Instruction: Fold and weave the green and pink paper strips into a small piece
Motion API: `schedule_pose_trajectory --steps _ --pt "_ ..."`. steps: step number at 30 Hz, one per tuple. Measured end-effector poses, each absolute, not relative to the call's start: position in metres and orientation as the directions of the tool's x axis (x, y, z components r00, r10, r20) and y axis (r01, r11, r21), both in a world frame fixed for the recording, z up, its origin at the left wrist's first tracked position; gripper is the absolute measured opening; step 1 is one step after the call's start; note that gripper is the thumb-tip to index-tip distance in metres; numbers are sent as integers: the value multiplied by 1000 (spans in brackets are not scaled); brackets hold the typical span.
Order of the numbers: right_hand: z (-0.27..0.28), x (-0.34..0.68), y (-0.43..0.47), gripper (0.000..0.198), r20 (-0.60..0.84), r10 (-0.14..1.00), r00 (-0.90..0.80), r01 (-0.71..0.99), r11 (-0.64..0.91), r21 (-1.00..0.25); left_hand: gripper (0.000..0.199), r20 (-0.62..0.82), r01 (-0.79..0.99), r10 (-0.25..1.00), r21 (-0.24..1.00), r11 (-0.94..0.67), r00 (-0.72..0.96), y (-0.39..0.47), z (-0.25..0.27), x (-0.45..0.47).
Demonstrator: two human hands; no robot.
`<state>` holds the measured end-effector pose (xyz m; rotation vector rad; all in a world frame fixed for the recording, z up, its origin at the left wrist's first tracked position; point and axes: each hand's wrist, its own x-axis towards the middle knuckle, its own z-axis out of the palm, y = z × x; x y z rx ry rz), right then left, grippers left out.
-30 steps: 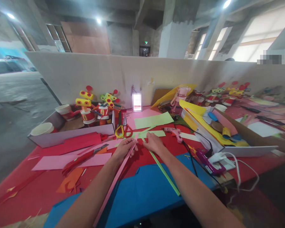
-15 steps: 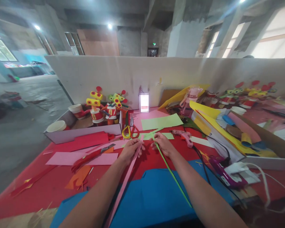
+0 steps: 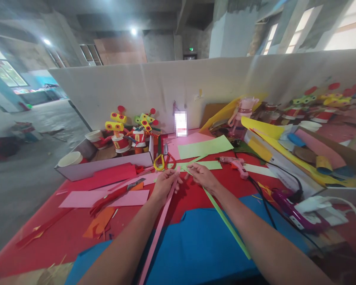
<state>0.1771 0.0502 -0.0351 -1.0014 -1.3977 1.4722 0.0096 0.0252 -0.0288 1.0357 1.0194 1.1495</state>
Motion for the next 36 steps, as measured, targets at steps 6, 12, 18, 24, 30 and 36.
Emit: schedule_pose_trajectory --steps 6,12,18,24,30,36 --pt "-38 175 52 28 41 976 -215 17 45 -999 39 -71 -147 995 986 82 74 25 -28 12" --pt "-35 172 48 29 15 975 -220 -44 6 -999 36 -54 -64 995 996 59 79 22 -27 15" --pt "-30 171 44 32 -20 973 -228 23 -16 -1000 36 -62 -32 994 997 65 90 20 -24 18" --pt "-29 171 45 35 -38 979 -199 12 -36 -999 36 -57 -9 992 998 58 108 21 -24 17" --pt "-27 172 44 36 -73 977 -199 24 -70 -997 36 -54 21 992 998 52 116 22 -27 17" --pt "-24 172 43 36 -88 975 -203 0 -89 -996 35 -56 22 989 998 53 134 22 -27 17"
